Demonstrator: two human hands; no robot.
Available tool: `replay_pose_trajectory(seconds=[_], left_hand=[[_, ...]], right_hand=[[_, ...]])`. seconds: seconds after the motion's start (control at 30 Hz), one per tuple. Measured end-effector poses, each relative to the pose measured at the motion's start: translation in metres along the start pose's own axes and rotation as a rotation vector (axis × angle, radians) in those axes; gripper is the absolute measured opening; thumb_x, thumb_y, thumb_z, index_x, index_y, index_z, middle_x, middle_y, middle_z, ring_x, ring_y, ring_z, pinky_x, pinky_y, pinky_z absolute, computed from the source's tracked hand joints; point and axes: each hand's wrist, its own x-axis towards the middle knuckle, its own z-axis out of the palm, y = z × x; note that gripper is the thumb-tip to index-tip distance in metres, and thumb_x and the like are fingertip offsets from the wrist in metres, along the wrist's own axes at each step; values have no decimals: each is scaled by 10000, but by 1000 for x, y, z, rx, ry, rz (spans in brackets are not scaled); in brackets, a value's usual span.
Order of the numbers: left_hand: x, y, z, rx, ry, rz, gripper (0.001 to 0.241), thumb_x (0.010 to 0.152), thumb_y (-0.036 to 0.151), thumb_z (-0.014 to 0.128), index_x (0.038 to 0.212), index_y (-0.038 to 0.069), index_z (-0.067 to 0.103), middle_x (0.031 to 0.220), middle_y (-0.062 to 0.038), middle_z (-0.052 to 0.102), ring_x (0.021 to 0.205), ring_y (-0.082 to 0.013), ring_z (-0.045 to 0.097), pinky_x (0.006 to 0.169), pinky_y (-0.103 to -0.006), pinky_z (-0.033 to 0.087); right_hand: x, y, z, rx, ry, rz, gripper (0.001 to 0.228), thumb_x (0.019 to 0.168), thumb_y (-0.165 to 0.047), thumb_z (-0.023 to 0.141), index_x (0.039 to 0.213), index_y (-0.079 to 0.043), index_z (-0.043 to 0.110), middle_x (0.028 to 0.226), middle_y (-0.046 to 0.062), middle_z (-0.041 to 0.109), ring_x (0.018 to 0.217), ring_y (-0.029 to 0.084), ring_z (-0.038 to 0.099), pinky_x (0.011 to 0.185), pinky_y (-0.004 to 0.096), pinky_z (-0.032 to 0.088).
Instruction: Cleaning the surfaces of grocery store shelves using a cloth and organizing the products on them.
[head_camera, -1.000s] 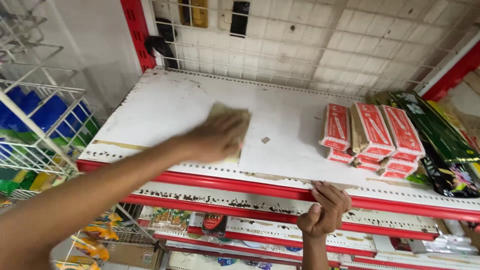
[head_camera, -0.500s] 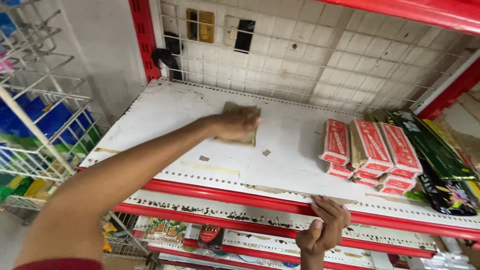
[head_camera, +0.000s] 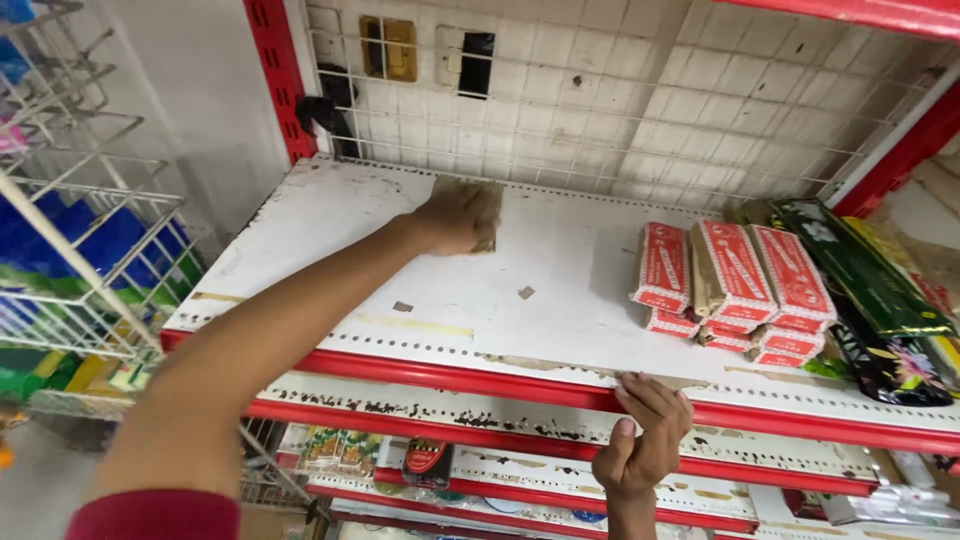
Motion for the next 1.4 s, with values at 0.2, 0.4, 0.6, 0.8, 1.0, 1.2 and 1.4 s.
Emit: replay_pose_trajectory(seconds=[0.2, 0.4, 0.6, 0.8, 1.0, 1.2, 1.4], left_hand=[[-147, 76, -43, -125, 193, 211, 48, 794, 108, 437, 812, 152, 433, 801, -42, 467, 811, -230, 463, 1006, -517, 326], [-201, 74, -18, -33, -58, 208, 779, 1062, 505, 186, 1599, -41, 44, 1684, -247, -19, 1547, -361, -67, 1230, -491, -53], [-146, 53, -40, -98, -64, 135, 752, 984, 391, 377, 1610, 76, 104, 1653, -215, 170, 1437, -465, 218, 1134, -681, 297], [-49, -7, -25, -12, 144, 237, 236, 1019, 334, 375, 1077, 119, 453, 936, -90, 557, 948, -283, 569, 1096, -619, 322], [15, -81, 9, 42, 5, -42, 780, 1025, 588, 175, 1607, 71, 212, 1688, -145, 173, 1553, -330, 144, 1240, -520, 175], [-70, -90, -36, -107, 120, -115, 682, 1009, 371, 513, 1595, 109, 283, 1286, -149, 660, 1246, -371, 569, 1121, -602, 338], [-104, -199, 2, 394, -4, -144, 491, 1065, 445, 369, 1403, 134, 542, 1632, -207, 288, 1504, -415, 218, 1206, -583, 237]], right_hand=[[-6, 4, 4, 6, 35, -36, 284, 1043, -165, 399, 1006, -26, 644, 1097, 157, 708, 1169, 305, 625, 1228, 514, 337], [-9, 2, 9, -3, 110, 33, 308, 1079, -190, 397, 972, -14, 625, 1042, 149, 712, 1138, 299, 623, 1236, 493, 336], [-16, 12, 3, -59, -40, 32, 325, 1077, -161, 363, 978, 28, 608, 1107, 195, 669, 1229, 343, 591, 1267, 542, 309], [-5, -3, 1, 1, 40, 17, 256, 1023, -105, 427, 991, 40, 635, 1064, 205, 702, 1159, 347, 626, 1216, 517, 380], [-4, -2, -10, 33, -31, 45, 243, 1019, -73, 434, 997, 63, 633, 1117, 253, 706, 1210, 373, 641, 1278, 563, 341], [-1, -12, -13, 6, -97, 42, 279, 1010, -79, 434, 1033, 94, 651, 1160, 269, 700, 1249, 396, 625, 1294, 559, 331], [-4, -14, -8, 45, -19, 46, 213, 1016, -51, 448, 1032, 61, 629, 1139, 235, 704, 1244, 380, 635, 1322, 571, 316]])
